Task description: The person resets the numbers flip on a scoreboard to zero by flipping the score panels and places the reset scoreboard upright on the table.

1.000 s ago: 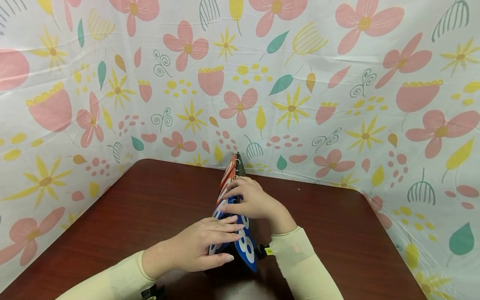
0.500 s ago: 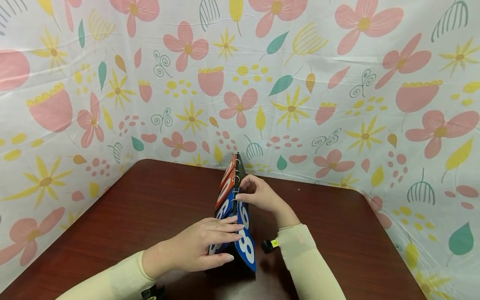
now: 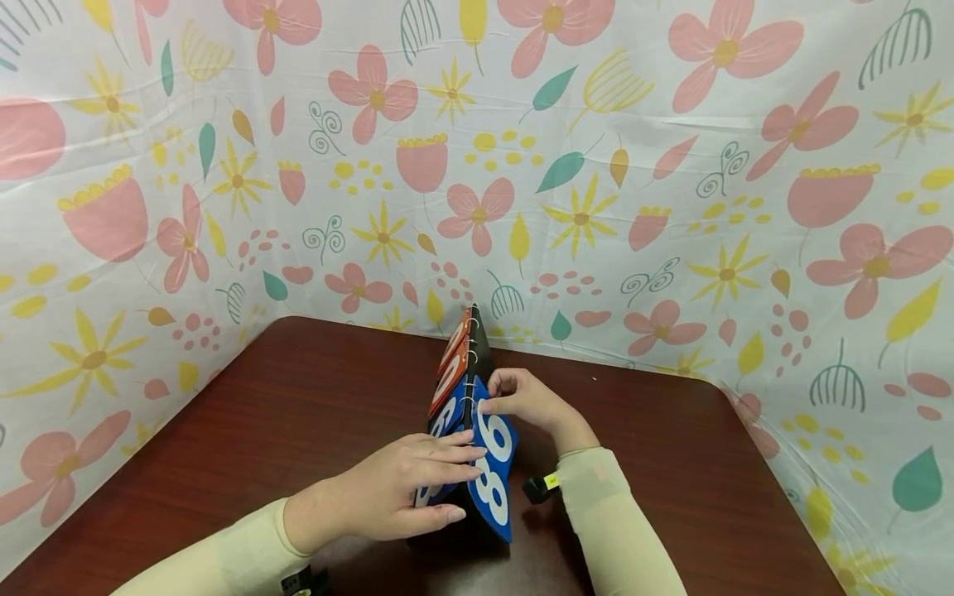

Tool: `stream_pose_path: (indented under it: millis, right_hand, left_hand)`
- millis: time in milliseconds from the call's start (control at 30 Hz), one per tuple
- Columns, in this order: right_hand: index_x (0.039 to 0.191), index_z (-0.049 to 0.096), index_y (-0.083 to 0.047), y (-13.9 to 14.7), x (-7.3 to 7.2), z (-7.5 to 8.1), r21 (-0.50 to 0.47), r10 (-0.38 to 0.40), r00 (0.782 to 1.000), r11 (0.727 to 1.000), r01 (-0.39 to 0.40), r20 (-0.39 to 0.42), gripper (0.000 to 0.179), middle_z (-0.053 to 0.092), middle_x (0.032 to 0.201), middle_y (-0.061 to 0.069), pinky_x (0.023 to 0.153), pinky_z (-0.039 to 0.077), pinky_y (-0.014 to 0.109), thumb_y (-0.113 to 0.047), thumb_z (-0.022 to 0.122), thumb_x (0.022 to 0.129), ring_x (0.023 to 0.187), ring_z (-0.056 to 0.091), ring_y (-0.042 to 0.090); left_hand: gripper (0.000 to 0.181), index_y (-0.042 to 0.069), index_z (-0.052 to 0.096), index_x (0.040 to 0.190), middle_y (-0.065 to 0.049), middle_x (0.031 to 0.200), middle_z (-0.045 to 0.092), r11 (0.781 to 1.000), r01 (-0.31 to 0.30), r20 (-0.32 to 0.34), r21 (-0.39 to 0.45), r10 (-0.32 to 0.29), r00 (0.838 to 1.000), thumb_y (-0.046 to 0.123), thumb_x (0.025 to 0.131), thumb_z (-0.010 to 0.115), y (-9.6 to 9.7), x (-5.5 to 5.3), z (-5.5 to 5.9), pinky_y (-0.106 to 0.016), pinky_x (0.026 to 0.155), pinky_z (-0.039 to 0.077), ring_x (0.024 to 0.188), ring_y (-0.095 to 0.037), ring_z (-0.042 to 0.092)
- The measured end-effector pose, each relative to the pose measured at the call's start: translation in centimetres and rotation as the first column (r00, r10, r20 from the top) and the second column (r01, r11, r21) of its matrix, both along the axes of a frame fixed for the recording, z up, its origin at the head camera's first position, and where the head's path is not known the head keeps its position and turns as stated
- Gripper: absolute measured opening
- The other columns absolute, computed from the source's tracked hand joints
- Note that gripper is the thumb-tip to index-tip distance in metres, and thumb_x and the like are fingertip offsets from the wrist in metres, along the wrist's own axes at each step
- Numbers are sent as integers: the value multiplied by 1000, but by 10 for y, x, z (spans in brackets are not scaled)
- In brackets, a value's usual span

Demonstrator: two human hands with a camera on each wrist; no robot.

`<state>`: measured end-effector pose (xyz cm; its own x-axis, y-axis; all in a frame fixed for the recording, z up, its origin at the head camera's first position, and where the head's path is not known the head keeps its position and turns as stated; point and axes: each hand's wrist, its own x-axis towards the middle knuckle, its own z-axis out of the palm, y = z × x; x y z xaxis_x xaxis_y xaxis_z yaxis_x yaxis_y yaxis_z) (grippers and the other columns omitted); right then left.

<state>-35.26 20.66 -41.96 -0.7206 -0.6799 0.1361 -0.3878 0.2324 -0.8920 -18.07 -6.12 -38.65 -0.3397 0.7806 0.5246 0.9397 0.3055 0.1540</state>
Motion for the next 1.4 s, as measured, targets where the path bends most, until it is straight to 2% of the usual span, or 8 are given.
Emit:
stream_pose_path:
  millis: [200,333,567,700,833,1067,1200,1400]
  right_hand:
    - [80,60,-1,5,2,3,-34,-1,999,999,3,47,23,64,70,-1,59,54,25,-12,72,95,64,64,13]
    - [76,59,-4,6,3,7,-23,-3,1000,1000,4,30,25,63,67,-3,57,54,23,-12,73,95,62,63,12]
    - [75,67,-5,9,7,19,78,-28,993,996,38,-116,23,56,63,2,54,46,25,-15,73,96,59,54,17]
    - [82,78,-10,11,13,33,126,-56,975,988,85,-215,16,67,70,7,57,51,27,-18,73,95,61,58,20]
    - [94,82,-15,11,19,43,195,-106,962,968,158,-253,12,78,84,4,66,59,28,-22,73,96,71,69,16]
    - [102,82,-16,7,35,61,298,-118,945,931,212,-305,17,79,89,-1,70,61,27,-28,72,97,75,71,14]
    - [106,81,-15,2,42,67,376,-90,943,901,214,-319,23,79,93,-3,71,60,26,-34,72,97,77,71,11]
    - [112,80,-14,-4,46,70,464,-56,955,865,192,-290,36,80,101,-1,75,61,29,-45,74,93,81,73,14]
  left_hand:
    - [47,17,63,143,5,153,56,1000,1,93,-1,-1,996,43,104,57,0,1,-1,-42,121,41,152,-9,38]
    - [47,17,63,143,6,153,55,1000,1,123,1,-1,992,43,104,58,0,2,0,-43,122,40,152,-9,37]
    - [46,16,64,141,3,152,57,1000,7,119,1,-7,993,42,104,59,0,2,0,-44,121,41,150,-18,45]
    - [47,15,64,142,1,152,58,1000,9,115,4,-10,993,42,104,58,0,2,0,-44,120,42,150,-18,45]
    - [47,15,64,142,-1,151,59,1000,13,108,8,-14,994,41,104,58,0,1,0,-43,120,42,149,-19,46]
    - [47,16,63,143,2,153,57,1000,18,125,7,-18,992,42,104,58,0,1,0,-43,121,41,150,-19,45]
    - [46,16,63,142,1,152,57,1000,15,115,3,-15,993,42,104,58,0,1,1,-44,121,41,150,-19,45]
    - [45,17,65,140,3,152,57,1000,2,61,-10,-2,998,43,104,58,0,1,1,-41,121,41,151,-13,41]
